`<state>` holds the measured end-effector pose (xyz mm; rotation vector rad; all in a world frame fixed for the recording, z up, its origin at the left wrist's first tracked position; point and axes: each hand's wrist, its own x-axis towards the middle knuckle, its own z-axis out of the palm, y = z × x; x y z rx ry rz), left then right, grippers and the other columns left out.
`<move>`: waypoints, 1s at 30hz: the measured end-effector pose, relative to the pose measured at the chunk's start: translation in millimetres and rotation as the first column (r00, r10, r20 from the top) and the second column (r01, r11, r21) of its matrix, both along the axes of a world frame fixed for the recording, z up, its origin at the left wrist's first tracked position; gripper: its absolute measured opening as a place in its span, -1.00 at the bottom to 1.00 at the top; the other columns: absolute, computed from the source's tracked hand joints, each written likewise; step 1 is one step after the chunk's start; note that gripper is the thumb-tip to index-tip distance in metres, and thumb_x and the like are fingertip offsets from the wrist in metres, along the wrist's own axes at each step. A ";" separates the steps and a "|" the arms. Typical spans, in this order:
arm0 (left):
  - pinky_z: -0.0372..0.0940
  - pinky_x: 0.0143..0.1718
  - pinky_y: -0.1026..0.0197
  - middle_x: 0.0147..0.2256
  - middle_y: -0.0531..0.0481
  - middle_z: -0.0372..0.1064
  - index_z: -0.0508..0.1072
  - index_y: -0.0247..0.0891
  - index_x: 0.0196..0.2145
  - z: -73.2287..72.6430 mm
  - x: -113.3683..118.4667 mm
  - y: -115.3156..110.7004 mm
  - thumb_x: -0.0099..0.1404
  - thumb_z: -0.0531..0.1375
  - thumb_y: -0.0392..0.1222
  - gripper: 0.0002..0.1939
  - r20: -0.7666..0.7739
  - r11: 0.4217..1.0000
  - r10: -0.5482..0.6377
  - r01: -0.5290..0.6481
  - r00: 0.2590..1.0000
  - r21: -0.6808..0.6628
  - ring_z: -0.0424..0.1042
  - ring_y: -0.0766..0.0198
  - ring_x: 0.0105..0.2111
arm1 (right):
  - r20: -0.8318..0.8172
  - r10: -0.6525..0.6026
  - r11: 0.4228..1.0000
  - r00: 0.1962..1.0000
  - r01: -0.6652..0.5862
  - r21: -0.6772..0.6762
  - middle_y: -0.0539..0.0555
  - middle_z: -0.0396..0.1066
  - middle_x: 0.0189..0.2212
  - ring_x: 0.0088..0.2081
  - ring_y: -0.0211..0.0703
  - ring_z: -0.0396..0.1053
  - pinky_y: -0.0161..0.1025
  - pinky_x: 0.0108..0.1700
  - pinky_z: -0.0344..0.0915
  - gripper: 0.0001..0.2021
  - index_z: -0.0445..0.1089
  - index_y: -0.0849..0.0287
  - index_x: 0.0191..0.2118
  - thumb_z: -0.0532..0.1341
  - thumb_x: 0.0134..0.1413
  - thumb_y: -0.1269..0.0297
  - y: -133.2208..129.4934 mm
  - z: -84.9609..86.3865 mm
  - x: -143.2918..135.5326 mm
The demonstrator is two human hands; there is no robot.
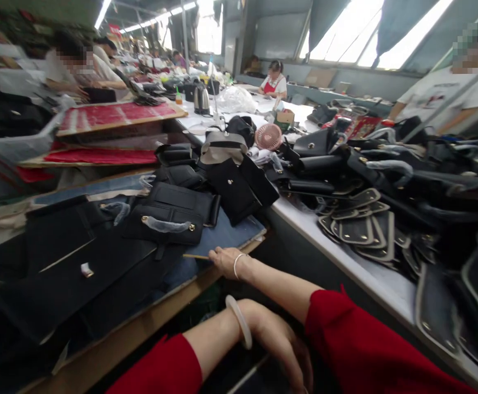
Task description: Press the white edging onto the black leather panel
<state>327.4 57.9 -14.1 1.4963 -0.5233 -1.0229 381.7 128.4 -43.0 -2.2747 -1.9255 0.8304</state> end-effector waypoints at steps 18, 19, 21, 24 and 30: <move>0.31 -0.17 0.14 -0.17 -0.09 0.47 0.36 -0.33 0.04 18.3 -16.8 8.7 -0.35 0.48 0.08 -0.03 -0.158 0.969 0.117 -0.078 0.980 0.233 0.44 0.00 -0.11 | -0.538 -0.765 0.638 0.353 0.528 -0.560 -0.04 0.27 -0.59 -0.70 -0.40 0.13 -0.53 -0.74 0.08 -0.79 0.32 0.21 -0.27 0.08 0.21 0.16 -306.5 89.1 -41.9; 0.31 -0.14 0.11 -0.14 -0.13 0.47 0.32 -0.36 0.12 19.6 -16.9 9.3 -0.35 0.48 0.10 0.06 -0.148 0.965 0.121 -0.082 0.982 0.249 0.43 -0.04 -0.08 | -0.537 -0.765 0.637 0.356 0.543 -0.548 -0.04 0.26 -0.60 -0.70 -0.39 0.13 -0.53 -0.76 0.06 -0.81 0.30 0.21 -0.28 0.07 0.20 0.19 -300.4 87.0 -45.1; 0.30 -0.07 0.04 -0.08 -0.19 0.46 0.21 -0.39 0.25 23.9 -16.7 11.1 -0.33 0.47 0.13 0.21 -0.117 0.955 0.127 -0.090 0.985 0.283 0.42 -0.11 -0.05 | -0.548 -0.754 0.647 0.363 0.558 -0.520 -0.05 0.25 -0.61 -0.71 -0.38 0.13 -0.53 -0.78 0.04 -0.82 0.28 0.21 -0.30 0.06 0.20 0.21 -291.3 83.6 -47.8; 0.25 -0.01 -0.04 -0.07 -0.22 0.44 0.11 -0.39 0.33 31.2 -15.7 13.7 -0.29 0.47 0.14 0.28 -0.049 0.937 0.136 -0.112 0.989 0.332 0.40 -0.16 -0.06 | -0.548 -0.752 0.645 0.366 0.584 -0.494 -0.04 0.24 -0.60 -0.70 -0.38 0.13 -0.52 -0.79 0.01 -0.80 0.28 0.21 -0.32 0.04 0.20 0.20 -285.5 82.6 -49.3; 0.30 -0.11 0.06 -0.16 -0.15 0.48 -0.07 -0.40 0.38 29.9 -17.4 15.3 -0.19 0.44 0.18 0.33 -0.011 0.933 0.139 -0.127 0.990 0.338 0.44 -0.06 -0.17 | -0.499 -0.784 0.614 0.369 0.575 -0.540 -0.05 0.20 -0.58 -0.66 -0.38 0.15 -0.52 -0.72 -0.04 -0.82 0.28 0.23 -0.30 0.02 0.25 0.26 -278.3 98.4 -56.1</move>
